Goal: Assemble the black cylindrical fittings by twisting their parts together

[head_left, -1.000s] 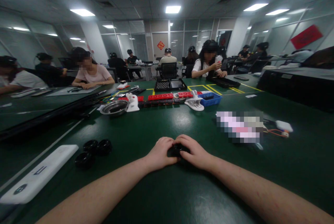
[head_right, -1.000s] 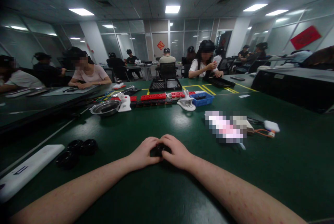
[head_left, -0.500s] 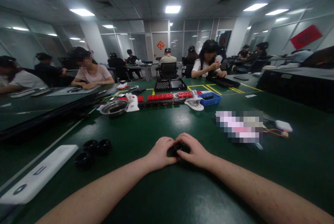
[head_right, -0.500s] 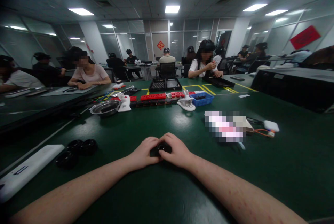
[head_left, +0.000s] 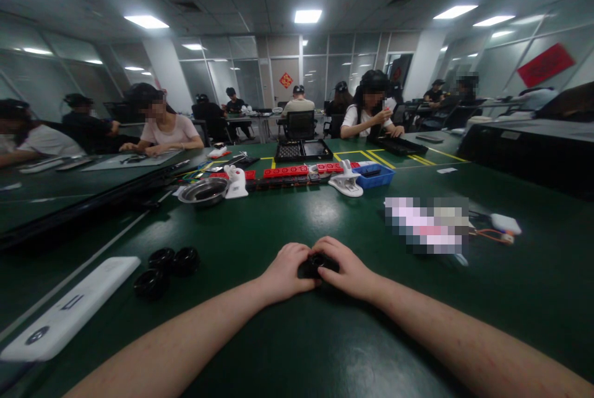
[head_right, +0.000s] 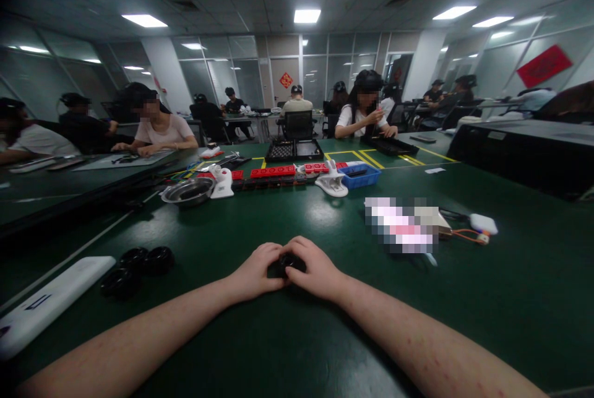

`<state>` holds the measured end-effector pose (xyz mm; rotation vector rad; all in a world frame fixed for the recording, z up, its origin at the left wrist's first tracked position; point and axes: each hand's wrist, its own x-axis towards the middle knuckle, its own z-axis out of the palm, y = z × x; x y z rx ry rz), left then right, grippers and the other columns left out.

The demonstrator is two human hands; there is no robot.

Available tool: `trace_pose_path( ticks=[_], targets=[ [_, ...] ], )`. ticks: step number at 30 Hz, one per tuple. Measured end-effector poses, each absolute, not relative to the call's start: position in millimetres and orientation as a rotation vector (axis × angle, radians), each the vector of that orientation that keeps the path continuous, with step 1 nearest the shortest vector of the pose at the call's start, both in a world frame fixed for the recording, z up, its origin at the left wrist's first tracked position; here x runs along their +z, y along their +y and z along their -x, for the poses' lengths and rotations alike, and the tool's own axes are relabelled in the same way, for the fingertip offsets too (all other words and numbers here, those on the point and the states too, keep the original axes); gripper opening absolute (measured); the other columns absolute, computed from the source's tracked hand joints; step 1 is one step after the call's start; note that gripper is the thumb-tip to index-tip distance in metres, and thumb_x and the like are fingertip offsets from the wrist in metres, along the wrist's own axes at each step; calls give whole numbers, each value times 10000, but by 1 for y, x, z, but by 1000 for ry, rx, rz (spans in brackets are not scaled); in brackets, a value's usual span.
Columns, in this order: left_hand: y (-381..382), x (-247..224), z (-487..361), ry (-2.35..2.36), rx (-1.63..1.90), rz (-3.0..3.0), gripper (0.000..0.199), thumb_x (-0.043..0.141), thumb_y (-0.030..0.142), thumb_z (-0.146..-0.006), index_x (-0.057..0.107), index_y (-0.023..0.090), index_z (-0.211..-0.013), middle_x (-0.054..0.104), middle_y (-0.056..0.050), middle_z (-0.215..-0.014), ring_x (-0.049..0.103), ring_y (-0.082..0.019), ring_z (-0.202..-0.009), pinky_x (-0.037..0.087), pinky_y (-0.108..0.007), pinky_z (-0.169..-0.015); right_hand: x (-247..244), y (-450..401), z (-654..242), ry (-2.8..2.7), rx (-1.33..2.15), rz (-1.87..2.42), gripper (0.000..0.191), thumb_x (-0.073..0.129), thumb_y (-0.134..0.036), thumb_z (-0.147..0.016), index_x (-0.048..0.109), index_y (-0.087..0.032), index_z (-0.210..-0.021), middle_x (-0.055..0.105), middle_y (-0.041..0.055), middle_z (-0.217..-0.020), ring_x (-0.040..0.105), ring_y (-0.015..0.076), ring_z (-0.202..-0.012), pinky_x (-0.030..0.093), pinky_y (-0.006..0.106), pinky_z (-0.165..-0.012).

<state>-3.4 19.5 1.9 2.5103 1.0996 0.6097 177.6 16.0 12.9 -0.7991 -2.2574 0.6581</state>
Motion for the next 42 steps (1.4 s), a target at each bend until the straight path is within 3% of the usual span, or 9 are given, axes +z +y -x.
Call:
trace_pose_path(
  ticks=[4, 9, 13, 19, 27, 29, 33, 39, 42],
  targets=[
    [20, 1, 4, 1107, 616, -2501, 367, 651, 373, -657, 553, 188, -958, 555, -56, -1002, 480, -227, -960, 349, -372, -884, 11, 15, -178, -2235, 713, 802, 388, 532, -126, -703, 439, -181, -1075, 507, 69, -1028, 479, 205, -956, 378, 358, -850],
    [20, 2, 2, 1095, 611, -2529, 284, 649, 335, -656, 573, 175, -878, 565, -51, -962, 490, -221, -934, 366, -352, -856, 7, 16, -178, -2175, 618, 1047, 288, 618, -285, -685, 471, -174, -906, 517, 39, -853, 499, 192, -779, 425, 328, -694],
    [20, 2, 3, 1097, 609, -2524, 358, 655, 341, -653, 555, 172, -952, 558, -54, -975, 485, -220, -933, 365, -357, -860, 12, 17, -177, -2235, 605, 902, 151, 553, -202, -726, 512, -177, -869, 513, 38, -861, 496, 185, -812, 416, 319, -733],
    [20, 0, 4, 1104, 607, -2514, 396, 652, 342, -655, 538, 178, -997, 555, -57, -996, 483, -223, -945, 362, -360, -861, 11, 17, -178, -2283, 682, 750, 298, 503, -161, -748, 487, -175, -1045, 519, 71, -1004, 478, 208, -942, 381, 356, -835],
    [21, 1, 3, 1101, 607, -2529, 298, 650, 341, -656, 565, 186, -896, 558, -43, -965, 489, -219, -931, 371, -350, -844, 7, 18, -177, -2197, 569, 1012, 217, 621, -271, -684, 492, -176, -831, 514, 26, -810, 491, 179, -752, 418, 305, -671],
    [21, 1, 3, 1099, 607, -2526, 339, 645, 347, -662, 555, 189, -948, 555, -44, -977, 484, -220, -939, 367, -355, -854, 11, 17, -177, -2224, 587, 929, 166, 575, -207, -711, 516, -175, -862, 522, 36, -851, 497, 181, -797, 416, 312, -719],
    [20, 0, 4, 1123, 599, -2497, 416, 647, 362, -661, 533, 186, -1020, 548, -54, -1003, 477, -224, -950, 366, -367, -863, 16, 15, -179, -2268, 672, 745, 271, 490, -110, -724, 534, -185, -980, 527, 58, -969, 494, 194, -909, 394, 342, -818],
    [20, -1, 3, 1096, 617, -2505, 387, 665, 342, -648, 549, 185, -983, 548, -57, -1020, 471, -224, -979, 354, -363, -884, 9, 17, -180, -2222, 680, 823, 320, 529, -196, -751, 470, -178, -1066, 536, 74, -1000, 504, 203, -914, 398, 354, -811],
    [20, 0, 3, 1091, 618, -2521, 327, 652, 345, -658, 563, 184, -929, 557, -51, -984, 485, -220, -946, 368, -358, -859, 5, 17, -178, -2180, 651, 946, 297, 595, -257, -714, 481, -172, -975, 540, 53, -906, 513, 191, -822, 419, 330, -736]
  ],
)
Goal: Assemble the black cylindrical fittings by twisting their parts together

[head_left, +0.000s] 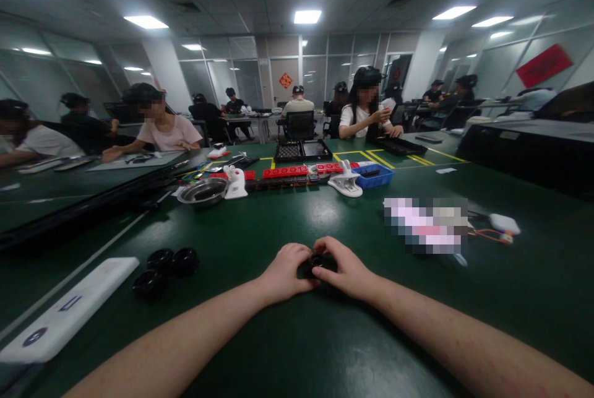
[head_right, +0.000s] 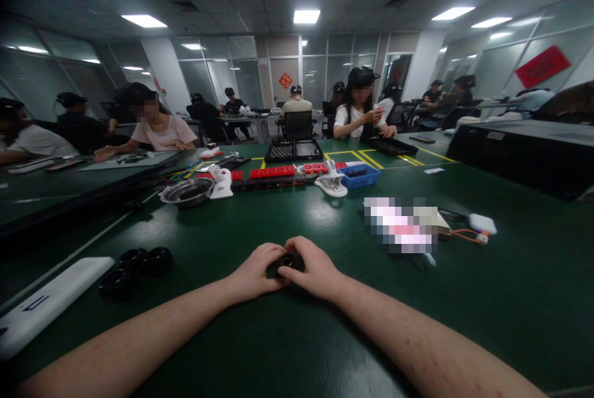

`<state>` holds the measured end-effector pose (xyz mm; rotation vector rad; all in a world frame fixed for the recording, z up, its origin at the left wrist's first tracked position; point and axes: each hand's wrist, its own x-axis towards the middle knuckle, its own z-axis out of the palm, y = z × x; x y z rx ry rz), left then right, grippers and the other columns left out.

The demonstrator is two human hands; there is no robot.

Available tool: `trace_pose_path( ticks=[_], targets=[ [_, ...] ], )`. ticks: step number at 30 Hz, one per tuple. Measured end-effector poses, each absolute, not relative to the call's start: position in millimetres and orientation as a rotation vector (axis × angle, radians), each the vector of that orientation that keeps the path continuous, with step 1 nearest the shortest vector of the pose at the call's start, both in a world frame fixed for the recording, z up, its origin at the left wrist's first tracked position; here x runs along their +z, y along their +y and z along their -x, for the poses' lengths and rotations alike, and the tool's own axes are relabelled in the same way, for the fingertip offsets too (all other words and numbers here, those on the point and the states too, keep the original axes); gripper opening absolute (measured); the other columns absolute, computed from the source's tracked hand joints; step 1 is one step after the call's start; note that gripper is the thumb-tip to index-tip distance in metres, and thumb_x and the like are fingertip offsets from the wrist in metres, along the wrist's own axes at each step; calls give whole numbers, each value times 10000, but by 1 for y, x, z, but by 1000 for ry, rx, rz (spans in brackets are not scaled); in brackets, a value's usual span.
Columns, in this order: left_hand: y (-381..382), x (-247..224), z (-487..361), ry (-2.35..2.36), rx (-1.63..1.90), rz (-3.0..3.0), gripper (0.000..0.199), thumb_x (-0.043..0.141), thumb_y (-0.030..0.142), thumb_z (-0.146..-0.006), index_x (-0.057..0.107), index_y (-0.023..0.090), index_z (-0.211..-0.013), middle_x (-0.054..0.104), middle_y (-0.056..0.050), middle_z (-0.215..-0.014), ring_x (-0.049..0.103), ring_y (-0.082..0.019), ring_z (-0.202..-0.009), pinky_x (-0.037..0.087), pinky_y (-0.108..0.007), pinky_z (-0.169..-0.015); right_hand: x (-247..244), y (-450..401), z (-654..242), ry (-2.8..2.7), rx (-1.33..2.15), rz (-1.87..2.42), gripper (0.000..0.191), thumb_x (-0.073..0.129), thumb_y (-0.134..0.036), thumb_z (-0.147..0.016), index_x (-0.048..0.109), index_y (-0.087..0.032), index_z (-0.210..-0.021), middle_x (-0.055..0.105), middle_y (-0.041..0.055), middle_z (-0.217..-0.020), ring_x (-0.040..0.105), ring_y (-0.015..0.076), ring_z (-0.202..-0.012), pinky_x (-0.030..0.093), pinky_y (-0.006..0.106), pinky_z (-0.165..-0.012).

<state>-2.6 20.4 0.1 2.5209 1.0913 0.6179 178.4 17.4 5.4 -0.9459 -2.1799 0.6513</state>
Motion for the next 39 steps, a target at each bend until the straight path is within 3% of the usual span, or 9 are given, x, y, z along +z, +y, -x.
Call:
trace_pose_path(
  ticks=[5, 10, 21, 39],
  targets=[
    [19, 2, 3, 1094, 618, -2523, 355, 653, 328, -658, 548, 191, -968, 556, -45, -974, 487, -220, -936, 373, -359, -849, 11, 16, -177, -2214, 620, 873, 159, 565, -196, -720, 519, -181, -871, 528, 34, -851, 502, 177, -794, 417, 314, -716],
    [19, 2, 3, 1107, 618, -2505, 398, 650, 338, -661, 535, 192, -1013, 553, -49, -992, 489, -221, -929, 373, -366, -853, 16, 15, -178, -2245, 680, 736, 276, 508, -119, -719, 519, -187, -985, 544, 56, -953, 501, 198, -899, 404, 353, -803],
    [19, 4, 2, 1080, 608, -2512, 376, 646, 332, -663, 551, 185, -995, 557, -54, -1012, 476, -227, -963, 351, -366, -882, 10, 15, -178, -2226, 686, 874, 322, 560, -227, -751, 478, -168, -1057, 538, 80, -991, 510, 204, -911, 412, 357, -808],
    [20, 1, 3, 1087, 603, -2518, 397, 638, 354, -670, 532, 195, -1018, 548, -47, -999, 479, -222, -941, 362, -359, -855, 10, 17, -178, -2266, 654, 794, 206, 529, -218, -782, 502, -178, -981, 533, 58, -952, 502, 182, -888, 402, 327, -794]
  ],
)
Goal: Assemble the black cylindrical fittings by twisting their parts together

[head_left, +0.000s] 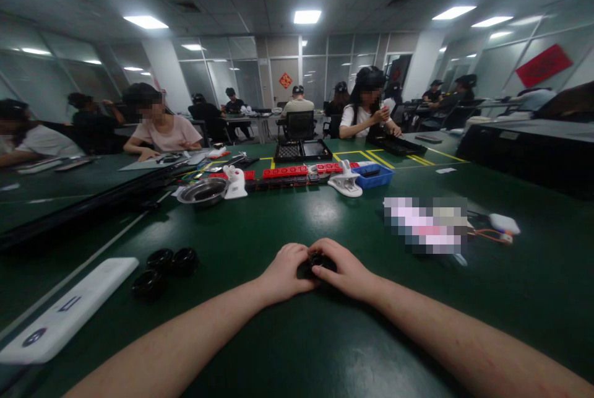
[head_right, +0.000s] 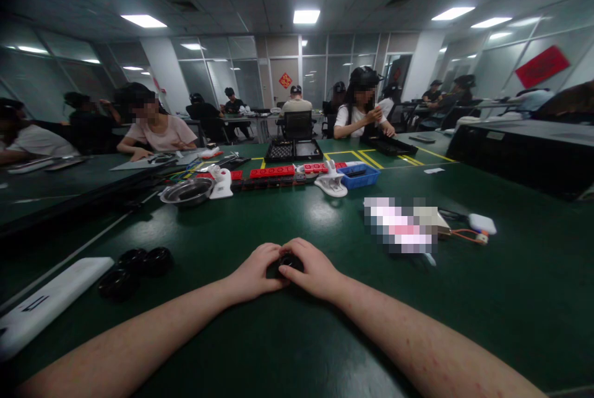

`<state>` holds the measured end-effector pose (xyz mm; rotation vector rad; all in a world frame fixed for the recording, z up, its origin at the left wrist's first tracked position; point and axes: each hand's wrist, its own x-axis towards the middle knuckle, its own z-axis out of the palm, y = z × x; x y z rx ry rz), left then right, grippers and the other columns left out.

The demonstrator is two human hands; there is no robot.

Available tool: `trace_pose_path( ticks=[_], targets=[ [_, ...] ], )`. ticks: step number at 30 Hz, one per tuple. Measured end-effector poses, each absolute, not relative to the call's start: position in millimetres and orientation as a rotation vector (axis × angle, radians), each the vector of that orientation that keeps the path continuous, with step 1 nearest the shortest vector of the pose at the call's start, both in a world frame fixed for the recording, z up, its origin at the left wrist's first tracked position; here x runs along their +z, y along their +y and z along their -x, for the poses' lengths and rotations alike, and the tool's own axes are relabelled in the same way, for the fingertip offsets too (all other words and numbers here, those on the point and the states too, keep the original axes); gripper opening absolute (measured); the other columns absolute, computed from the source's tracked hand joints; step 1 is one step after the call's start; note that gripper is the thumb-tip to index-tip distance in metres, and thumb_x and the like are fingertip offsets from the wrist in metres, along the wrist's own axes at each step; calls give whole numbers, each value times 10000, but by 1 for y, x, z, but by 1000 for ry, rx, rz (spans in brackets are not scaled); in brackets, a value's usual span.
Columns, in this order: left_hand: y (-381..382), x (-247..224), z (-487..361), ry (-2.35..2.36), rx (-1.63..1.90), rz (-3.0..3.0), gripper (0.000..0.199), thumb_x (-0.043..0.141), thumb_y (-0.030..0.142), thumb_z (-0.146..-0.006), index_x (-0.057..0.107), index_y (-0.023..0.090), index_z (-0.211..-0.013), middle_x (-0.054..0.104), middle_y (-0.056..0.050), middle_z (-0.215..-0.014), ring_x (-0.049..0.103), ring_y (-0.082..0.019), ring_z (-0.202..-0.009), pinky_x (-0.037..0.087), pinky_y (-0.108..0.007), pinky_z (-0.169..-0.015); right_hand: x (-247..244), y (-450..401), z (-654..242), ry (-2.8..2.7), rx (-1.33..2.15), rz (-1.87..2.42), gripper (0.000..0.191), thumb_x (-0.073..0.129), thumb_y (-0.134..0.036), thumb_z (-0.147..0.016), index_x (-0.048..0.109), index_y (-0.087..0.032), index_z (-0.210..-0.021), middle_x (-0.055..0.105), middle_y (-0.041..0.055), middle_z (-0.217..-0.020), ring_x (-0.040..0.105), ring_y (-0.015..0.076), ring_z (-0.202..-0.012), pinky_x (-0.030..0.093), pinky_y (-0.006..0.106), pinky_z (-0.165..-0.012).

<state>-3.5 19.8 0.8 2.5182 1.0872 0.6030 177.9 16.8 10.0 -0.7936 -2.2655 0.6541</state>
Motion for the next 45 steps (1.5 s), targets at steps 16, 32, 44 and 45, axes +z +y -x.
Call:
trace_pose_path(
  ticks=[16, 32, 44, 45],
  targets=[
    [20, 2, 4, 1088, 608, -2490, 382, 652, 342, -660, 545, 194, -996, 549, -56, -1024, 471, -232, -978, 350, -380, -883, 9, 16, -179, -2205, 712, 838, 372, 534, -155, -718, 456, -180, -1080, 533, 71, -1007, 501, 202, -918, 394, 358, -819],
    [20, 1, 3, 1090, 622, -2492, 377, 648, 349, -659, 540, 191, -984, 547, -54, -1016, 475, -229, -966, 353, -369, -874, 10, 16, -178, -2222, 705, 802, 365, 524, -127, -695, 462, -188, -1049, 529, 59, -990, 495, 203, -916, 394, 358, -813],
    [19, 2, 4, 1108, 613, -2502, 407, 644, 358, -665, 532, 180, -1014, 552, -57, -996, 482, -225, -943, 367, -364, -858, 14, 16, -177, -2266, 680, 749, 247, 487, -130, -737, 511, -183, -977, 517, 56, -965, 489, 194, -902, 396, 337, -806],
    [20, 1, 4, 1107, 614, -2505, 406, 646, 360, -663, 534, 178, -1008, 553, -58, -997, 481, -226, -948, 364, -365, -862, 14, 16, -178, -2267, 689, 750, 279, 488, -127, -735, 499, -184, -1008, 518, 60, -985, 486, 198, -918, 391, 343, -817]
  ],
)
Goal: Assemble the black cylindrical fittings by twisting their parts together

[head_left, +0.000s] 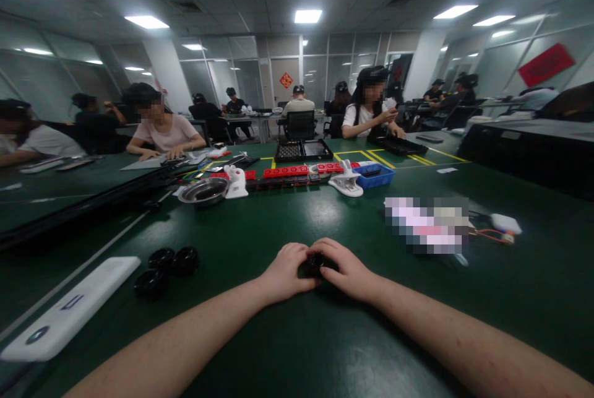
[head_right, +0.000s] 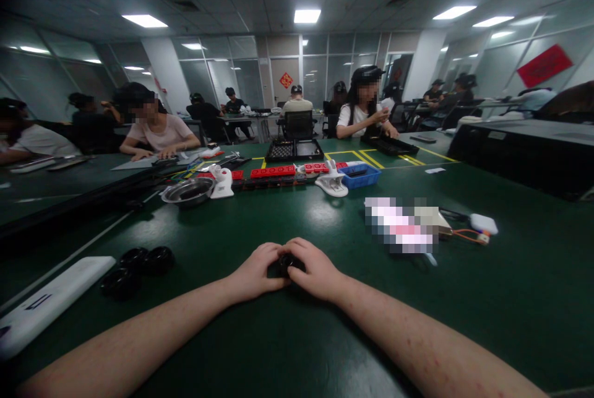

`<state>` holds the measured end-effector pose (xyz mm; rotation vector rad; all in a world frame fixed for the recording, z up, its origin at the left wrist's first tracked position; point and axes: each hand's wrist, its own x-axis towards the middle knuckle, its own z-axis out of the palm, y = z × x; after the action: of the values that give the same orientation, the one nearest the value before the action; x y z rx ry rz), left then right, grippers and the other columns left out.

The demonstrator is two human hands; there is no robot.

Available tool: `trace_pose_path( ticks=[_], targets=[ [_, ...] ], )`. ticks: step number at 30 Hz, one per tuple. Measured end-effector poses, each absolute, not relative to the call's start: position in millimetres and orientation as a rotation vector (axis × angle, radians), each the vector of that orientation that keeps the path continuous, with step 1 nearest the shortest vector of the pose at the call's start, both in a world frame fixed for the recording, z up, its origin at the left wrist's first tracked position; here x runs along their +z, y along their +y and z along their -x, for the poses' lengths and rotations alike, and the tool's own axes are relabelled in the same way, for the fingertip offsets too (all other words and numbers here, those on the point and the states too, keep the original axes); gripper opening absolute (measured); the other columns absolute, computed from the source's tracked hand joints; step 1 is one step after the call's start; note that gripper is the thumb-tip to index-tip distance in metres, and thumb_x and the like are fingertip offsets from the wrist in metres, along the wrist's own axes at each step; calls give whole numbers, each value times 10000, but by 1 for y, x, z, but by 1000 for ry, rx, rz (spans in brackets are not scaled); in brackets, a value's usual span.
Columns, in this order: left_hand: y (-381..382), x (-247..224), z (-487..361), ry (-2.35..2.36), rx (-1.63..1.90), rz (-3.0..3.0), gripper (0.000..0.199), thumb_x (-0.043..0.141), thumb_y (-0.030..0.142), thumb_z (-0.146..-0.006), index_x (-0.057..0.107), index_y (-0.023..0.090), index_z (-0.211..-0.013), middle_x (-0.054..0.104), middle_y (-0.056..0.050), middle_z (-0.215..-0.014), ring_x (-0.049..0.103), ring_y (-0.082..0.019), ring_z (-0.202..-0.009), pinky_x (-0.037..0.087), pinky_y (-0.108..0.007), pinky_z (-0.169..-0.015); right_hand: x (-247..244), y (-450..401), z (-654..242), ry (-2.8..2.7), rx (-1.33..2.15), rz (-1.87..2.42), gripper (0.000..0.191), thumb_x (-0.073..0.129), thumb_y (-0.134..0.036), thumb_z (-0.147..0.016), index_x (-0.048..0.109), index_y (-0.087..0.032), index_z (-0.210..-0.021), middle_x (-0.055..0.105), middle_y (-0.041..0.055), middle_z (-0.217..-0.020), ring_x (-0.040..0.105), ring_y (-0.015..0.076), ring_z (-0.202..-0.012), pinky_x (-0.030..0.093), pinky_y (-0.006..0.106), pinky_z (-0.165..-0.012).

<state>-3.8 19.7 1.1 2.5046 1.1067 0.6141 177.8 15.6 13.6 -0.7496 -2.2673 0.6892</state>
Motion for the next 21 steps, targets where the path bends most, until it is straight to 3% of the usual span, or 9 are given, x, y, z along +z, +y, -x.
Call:
trace_pose_path(
  ticks=[3, 8, 10, 13, 16, 21],
  targets=[
    [20, 1, 4, 1092, 614, -2525, 346, 648, 355, -660, 555, 181, -945, 555, -53, -994, 478, -226, -959, 358, -361, -868, 10, 16, -178, -2222, 673, 880, 310, 538, -190, -733, 464, -175, -1034, 526, 64, -967, 497, 200, -881, 406, 341, -781],
    [20, 2, 2, 1089, 617, -2540, 296, 643, 339, -668, 565, 173, -900, 564, -50, -958, 492, -215, -922, 372, -345, -844, 9, 17, -178, -2197, 601, 985, 192, 593, -261, -706, 499, -177, -851, 516, 31, -827, 494, 181, -758, 420, 310, -677],
    [20, 2, 2, 1096, 617, -2532, 351, 650, 339, -660, 552, 176, -955, 562, -50, -971, 491, -217, -925, 371, -352, -849, 11, 17, -177, -2231, 633, 858, 163, 545, -195, -724, 517, -180, -884, 521, 39, -870, 497, 186, -811, 415, 321, -730],
    [20, 1, 3, 1107, 614, -2512, 400, 657, 342, -653, 537, 182, -999, 556, -54, -1000, 489, -221, -936, 371, -362, -856, 11, 17, -178, -2262, 710, 720, 290, 496, -123, -719, 502, -180, -1003, 524, 60, -978, 488, 200, -916, 389, 344, -818],
    [21, 0, 4, 1093, 619, -2522, 353, 659, 341, -652, 555, 185, -950, 559, -52, -998, 484, -224, -954, 362, -364, -870, 8, 17, -178, -2216, 718, 829, 346, 526, -163, -725, 455, -177, -1063, 522, 70, -1006, 490, 205, -926, 388, 349, -818],
    [19, 3, 2, 1094, 619, -2534, 284, 655, 329, -653, 574, 170, -874, 566, -52, -956, 495, -220, -924, 374, -351, -848, 6, 18, -177, -2166, 615, 1031, 256, 613, -289, -691, 475, -174, -872, 518, 33, -825, 495, 185, -758, 418, 312, -672]
  ],
)
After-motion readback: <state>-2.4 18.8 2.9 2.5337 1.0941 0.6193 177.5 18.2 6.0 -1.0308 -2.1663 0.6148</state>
